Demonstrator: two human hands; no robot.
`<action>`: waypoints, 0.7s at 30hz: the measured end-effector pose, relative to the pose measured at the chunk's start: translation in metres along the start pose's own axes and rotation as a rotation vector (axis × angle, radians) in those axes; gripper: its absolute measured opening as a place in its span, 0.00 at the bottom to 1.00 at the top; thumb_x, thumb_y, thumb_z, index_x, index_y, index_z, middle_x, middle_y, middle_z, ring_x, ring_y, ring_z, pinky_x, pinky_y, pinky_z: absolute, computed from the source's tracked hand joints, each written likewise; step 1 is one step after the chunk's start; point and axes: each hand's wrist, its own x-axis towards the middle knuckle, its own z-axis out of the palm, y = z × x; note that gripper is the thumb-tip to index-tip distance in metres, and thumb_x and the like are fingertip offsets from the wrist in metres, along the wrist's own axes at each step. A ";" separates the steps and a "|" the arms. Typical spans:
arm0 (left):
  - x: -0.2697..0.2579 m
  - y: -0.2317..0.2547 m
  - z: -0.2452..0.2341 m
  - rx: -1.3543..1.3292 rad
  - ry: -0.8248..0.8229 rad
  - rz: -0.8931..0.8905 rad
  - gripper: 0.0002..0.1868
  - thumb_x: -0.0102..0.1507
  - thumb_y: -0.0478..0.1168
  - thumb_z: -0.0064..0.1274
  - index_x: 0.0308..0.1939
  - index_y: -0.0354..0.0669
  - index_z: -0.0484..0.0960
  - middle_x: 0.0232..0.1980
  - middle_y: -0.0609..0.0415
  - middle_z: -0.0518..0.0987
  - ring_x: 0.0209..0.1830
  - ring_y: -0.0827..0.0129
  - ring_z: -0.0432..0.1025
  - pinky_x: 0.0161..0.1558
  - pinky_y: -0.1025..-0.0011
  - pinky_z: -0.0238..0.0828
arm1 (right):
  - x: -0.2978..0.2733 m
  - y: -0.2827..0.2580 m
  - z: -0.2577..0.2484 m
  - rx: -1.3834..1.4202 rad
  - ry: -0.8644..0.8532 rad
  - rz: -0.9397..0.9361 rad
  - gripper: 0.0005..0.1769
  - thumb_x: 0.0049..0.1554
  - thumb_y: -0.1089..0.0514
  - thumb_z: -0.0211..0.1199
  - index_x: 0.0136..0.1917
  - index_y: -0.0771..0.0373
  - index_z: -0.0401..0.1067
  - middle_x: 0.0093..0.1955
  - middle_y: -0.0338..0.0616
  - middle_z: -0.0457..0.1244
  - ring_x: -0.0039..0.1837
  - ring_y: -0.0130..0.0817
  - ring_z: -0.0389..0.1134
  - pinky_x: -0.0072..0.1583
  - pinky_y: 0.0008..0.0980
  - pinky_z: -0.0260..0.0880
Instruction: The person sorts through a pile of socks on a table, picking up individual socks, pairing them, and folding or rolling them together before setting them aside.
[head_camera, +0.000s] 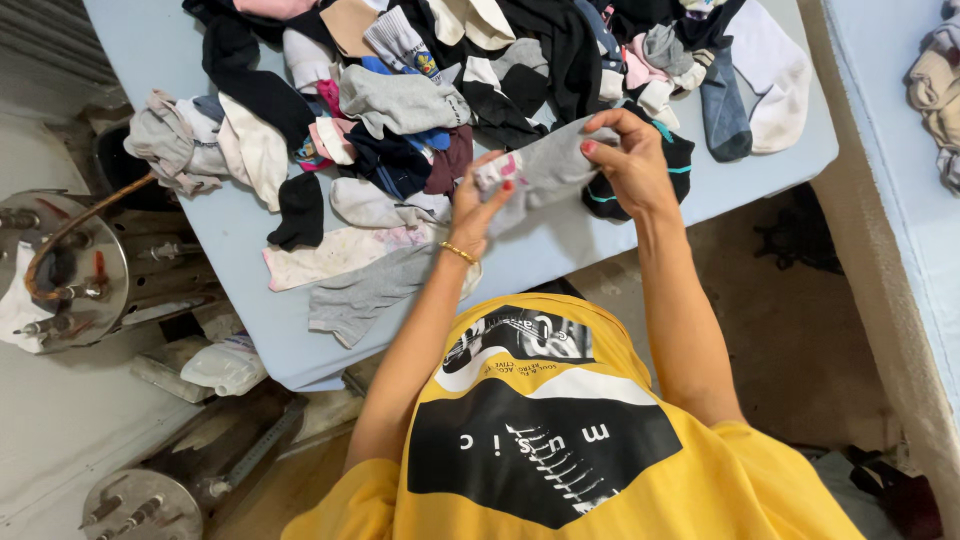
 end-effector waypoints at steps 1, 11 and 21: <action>0.001 0.001 -0.009 0.032 0.067 0.003 0.41 0.61 0.28 0.64 0.76 0.41 0.63 0.57 0.52 0.77 0.58 0.70 0.72 0.61 0.71 0.70 | 0.011 0.017 -0.002 -0.100 0.036 -0.006 0.14 0.55 0.77 0.63 0.53 0.70 0.73 0.48 0.42 0.67 0.46 0.24 0.67 0.48 0.21 0.67; -0.029 0.014 -0.006 0.976 0.102 0.410 0.28 0.54 0.26 0.63 0.58 0.44 0.76 0.56 0.47 0.76 0.58 0.54 0.73 0.58 0.64 0.70 | 0.028 0.079 -0.012 -0.614 0.009 -0.021 0.25 0.47 0.79 0.59 0.57 0.66 0.75 0.51 0.36 0.66 0.49 0.24 0.65 0.52 0.25 0.68; -0.051 0.017 -0.008 1.001 0.329 0.314 0.26 0.58 0.31 0.61 0.60 0.41 0.72 0.52 0.45 0.76 0.52 0.51 0.70 0.51 0.61 0.68 | 0.035 0.091 0.001 -0.957 0.001 -0.296 0.30 0.46 0.72 0.73 0.62 0.64 0.70 0.53 0.54 0.64 0.51 0.41 0.67 0.53 0.34 0.69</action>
